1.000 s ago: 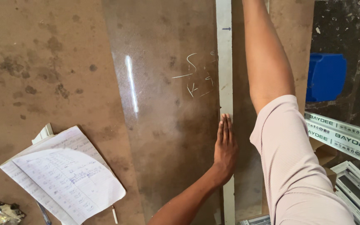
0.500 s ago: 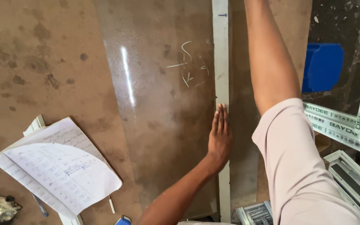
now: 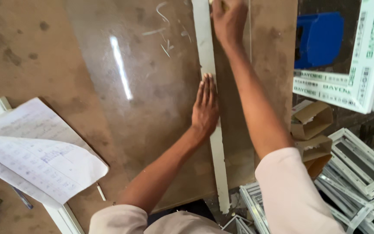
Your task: The person measures a glass sheet on a workbench with a tape measure and marks it with a pencil. They then hold a white PVC strip against the glass edge and cut it to length with a utility knife, brush debris off the glass, and take further measurements with the tape measure.
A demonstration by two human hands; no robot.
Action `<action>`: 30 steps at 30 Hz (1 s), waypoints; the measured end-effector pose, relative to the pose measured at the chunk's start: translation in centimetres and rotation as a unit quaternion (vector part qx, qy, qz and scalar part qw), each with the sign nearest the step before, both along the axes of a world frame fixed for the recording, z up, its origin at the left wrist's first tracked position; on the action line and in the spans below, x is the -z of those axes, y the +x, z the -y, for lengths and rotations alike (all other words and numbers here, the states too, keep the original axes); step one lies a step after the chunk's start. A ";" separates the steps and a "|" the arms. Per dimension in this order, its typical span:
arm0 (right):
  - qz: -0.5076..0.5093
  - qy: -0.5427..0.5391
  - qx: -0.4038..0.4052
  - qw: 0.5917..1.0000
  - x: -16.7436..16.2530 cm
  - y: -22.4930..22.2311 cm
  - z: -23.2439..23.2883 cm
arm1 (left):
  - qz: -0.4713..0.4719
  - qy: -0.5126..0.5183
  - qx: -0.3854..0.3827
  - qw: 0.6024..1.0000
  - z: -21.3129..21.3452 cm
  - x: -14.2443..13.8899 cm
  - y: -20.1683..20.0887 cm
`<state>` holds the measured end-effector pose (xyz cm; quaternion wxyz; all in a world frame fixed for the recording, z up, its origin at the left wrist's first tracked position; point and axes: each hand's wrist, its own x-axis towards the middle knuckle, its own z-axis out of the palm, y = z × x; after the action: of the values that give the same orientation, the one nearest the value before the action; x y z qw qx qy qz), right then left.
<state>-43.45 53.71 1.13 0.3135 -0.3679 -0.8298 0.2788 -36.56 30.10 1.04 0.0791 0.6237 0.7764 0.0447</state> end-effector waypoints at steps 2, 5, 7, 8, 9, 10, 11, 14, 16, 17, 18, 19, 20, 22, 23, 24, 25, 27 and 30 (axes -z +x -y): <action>0.024 -0.025 0.003 0.999 -0.5 3.4 3.3 | 0.063 -0.044 0.023 0.997 0.2 0.0 0.0; 0.007 -0.060 0.024 0.998 -0.6 8.7 8.8 | 0.103 -0.044 0.032 0.993 0.6 0.0 0.0; 0.012 -0.062 0.043 0.997 -0.6 12.1 12.0 | 0.108 -0.018 0.031 0.994 0.8 0.3 0.1; 0.023 -0.077 0.052 0.995 -0.6 13.8 13.6 | 0.111 -0.008 0.032 0.993 0.9 0.5 0.2; 0.033 -0.090 0.061 0.993 -0.5 15.4 15.0 | 0.112 0.001 0.033 0.993 0.9 0.8 0.4; 0.042 -0.104 0.072 0.991 -0.5 16.9 16.4 | 0.098 -0.003 0.035 0.995 0.9 1.1 0.6; 0.050 -0.098 0.071 0.991 -0.6 18.4 17.8 | 0.083 -0.008 0.037 0.996 0.9 1.4 0.7; 0.070 -0.082 0.064 0.992 -1.1 22.6 21.7 | 0.051 -0.003 0.043 0.998 0.9 2.2 1.5; 0.074 -0.073 0.055 0.993 -1.5 24.8 23.7 | 0.031 -0.009 0.046 0.998 0.8 2.5 1.9; 0.072 -0.101 0.064 0.990 -1.7 25.9 24.8 | 0.021 -0.025 0.047 0.998 0.7 2.6 2.1; 0.070 -0.130 0.076 0.986 -1.9 27.0 26.0 | 0.010 -0.043 0.051 0.998 0.7 2.8 2.3; 0.068 -0.159 0.088 0.981 -2.1 28.1 27.2 | 0.030 -0.044 0.052 0.997 0.7 2.9 2.4; 0.052 -0.165 0.092 0.980 -2.2 29.1 28.1 | 0.048 -0.042 0.051 0.997 0.6 3.1 2.5; 0.022 -0.179 0.098 0.979 -2.4 31.1 30.2 | 0.067 -0.028 0.045 0.996 0.5 3.7 2.5; 0.025 -0.193 0.105 0.975 -2.5 32.1 31.3 | 0.069 -0.021 0.040 0.997 0.4 4.0 2.6; 0.029 -0.207 0.110 0.972 -2.6 33.2 32.4 | 0.072 -0.014 0.035 0.997 0.4 4.5 2.6; 0.032 -0.221 0.116 0.968 -2.6 34.3 33.4 | 0.100 -0.039 0.032 0.994 0.5 4.9 2.6; 0.060 -0.229 0.120 0.964 -2.9 36.6 35.3 | 0.156 -0.092 0.022 0.983 0.6 5.7 2.5; 0.072 -0.246 0.133 0.957 -3.3 39.5 38.2 | 0.219 -0.032 0.027 0.975 1.1 6.6 2.3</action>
<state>-3.96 15.52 4.48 0.1871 -0.5599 -0.6995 0.4026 -34.23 29.04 -5.55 0.2680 0.6169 0.7241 0.1529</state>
